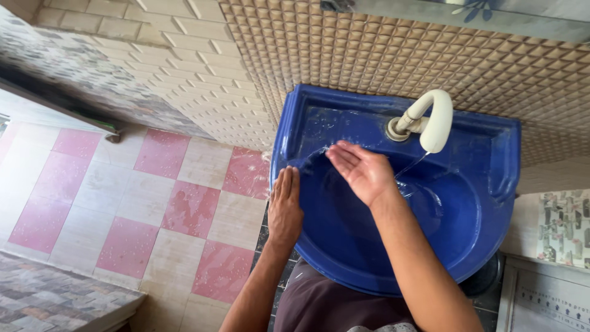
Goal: The person washes a small grey object with a red scrubbing pad under running water, then washes a bar of soap, and finally washes their hands. The person places the washed items on a wall shelf.
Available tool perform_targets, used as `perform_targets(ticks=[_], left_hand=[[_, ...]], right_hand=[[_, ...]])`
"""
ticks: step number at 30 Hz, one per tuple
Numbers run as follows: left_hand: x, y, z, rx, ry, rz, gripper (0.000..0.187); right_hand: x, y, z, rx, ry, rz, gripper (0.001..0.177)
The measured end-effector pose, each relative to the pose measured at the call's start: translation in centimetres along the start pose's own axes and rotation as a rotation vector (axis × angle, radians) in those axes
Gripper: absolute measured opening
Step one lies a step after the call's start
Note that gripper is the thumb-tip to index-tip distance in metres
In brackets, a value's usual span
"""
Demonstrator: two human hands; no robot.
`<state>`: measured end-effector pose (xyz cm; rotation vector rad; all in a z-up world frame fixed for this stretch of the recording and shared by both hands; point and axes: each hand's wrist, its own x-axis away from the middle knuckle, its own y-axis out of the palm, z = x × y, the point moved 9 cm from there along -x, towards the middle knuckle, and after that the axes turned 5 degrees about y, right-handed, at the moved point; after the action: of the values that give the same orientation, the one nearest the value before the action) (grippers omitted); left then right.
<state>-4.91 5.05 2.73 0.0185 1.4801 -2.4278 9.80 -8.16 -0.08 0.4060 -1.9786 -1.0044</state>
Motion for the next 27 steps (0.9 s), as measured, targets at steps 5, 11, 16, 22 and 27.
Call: perform_targets(ticks=[5, 11, 16, 22, 27], left_hand=[[-2.7, 0.8, 2.1, -0.139, 0.187, 0.01, 0.065], [-10.3, 3.5, 4.5, -0.073, 0.2, 0.06, 0.055], [-13.7, 6.1, 7.7, 0.037, 0.244, 0.022, 0.047], [-13.5, 4.8, 6.8, -0.122, 0.197, 0.069, 0.053], [-14.2, 3.8, 9.8, -0.118, 0.106, 0.092, 0.039]], right_hand=[[1.1, -4.6, -3.5, -0.464, -0.038, 0.057, 0.019], [1.4, -6.1, -4.0, -0.661, -0.021, -0.061, 0.017], [2.2, -6.7, -4.4, -0.621, -0.083, -0.018, 0.016], [3.3, -6.3, -3.7, -0.595, -0.026, 0.017, 0.014], [2.4, -6.9, -3.8, -0.705, 0.016, -0.002, 0.017]])
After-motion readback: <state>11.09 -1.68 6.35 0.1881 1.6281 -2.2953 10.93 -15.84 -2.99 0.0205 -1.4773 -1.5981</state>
